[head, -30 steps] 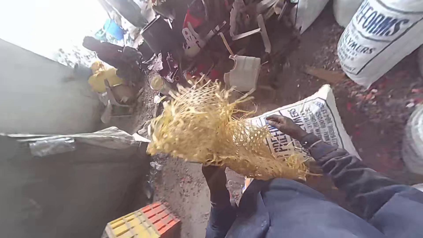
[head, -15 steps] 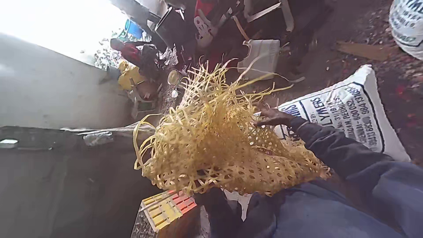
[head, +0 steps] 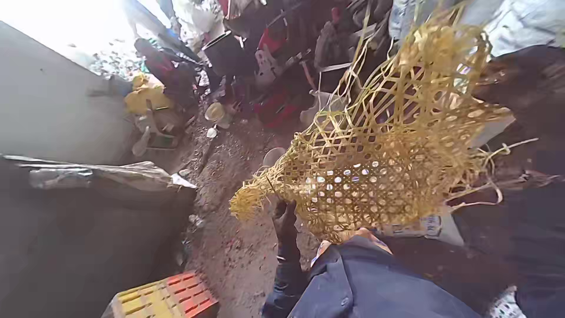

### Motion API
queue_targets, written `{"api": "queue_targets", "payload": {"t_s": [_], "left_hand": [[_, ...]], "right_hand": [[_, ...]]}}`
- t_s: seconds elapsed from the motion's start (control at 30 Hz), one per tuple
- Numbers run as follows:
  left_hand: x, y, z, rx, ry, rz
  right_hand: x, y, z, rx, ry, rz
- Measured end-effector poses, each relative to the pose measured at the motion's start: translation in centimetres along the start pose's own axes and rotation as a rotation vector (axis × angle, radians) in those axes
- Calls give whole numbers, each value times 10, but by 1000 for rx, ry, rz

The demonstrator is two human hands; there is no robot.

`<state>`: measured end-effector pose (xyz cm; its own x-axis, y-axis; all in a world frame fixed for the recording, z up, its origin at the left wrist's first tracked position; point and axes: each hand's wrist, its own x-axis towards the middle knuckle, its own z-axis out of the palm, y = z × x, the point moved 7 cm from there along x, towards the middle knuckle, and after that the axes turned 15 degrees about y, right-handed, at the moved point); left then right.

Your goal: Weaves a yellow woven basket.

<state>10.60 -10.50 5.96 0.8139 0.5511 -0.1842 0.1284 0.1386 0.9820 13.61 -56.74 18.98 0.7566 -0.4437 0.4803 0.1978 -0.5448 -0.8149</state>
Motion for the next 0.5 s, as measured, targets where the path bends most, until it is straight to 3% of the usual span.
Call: {"api": "queue_targets", "payload": {"t_s": [0.13, 0.33, 0.4, 0.5], "left_hand": [[-4, -10, 26, 50, -74, 16], [-8, -68, 35, 292, -113, -70], [-12, -89, 33, 420, -152, -84], [-18, -108, 27, 571, -219, -97]], "right_hand": [[-26, 9, -36, -267, 26, 74], [-149, 185, -1, -579, -78, 524], [-200, 224, 11, -649, -206, 679], [-250, 228, 37, -633, -449, 744]]}}
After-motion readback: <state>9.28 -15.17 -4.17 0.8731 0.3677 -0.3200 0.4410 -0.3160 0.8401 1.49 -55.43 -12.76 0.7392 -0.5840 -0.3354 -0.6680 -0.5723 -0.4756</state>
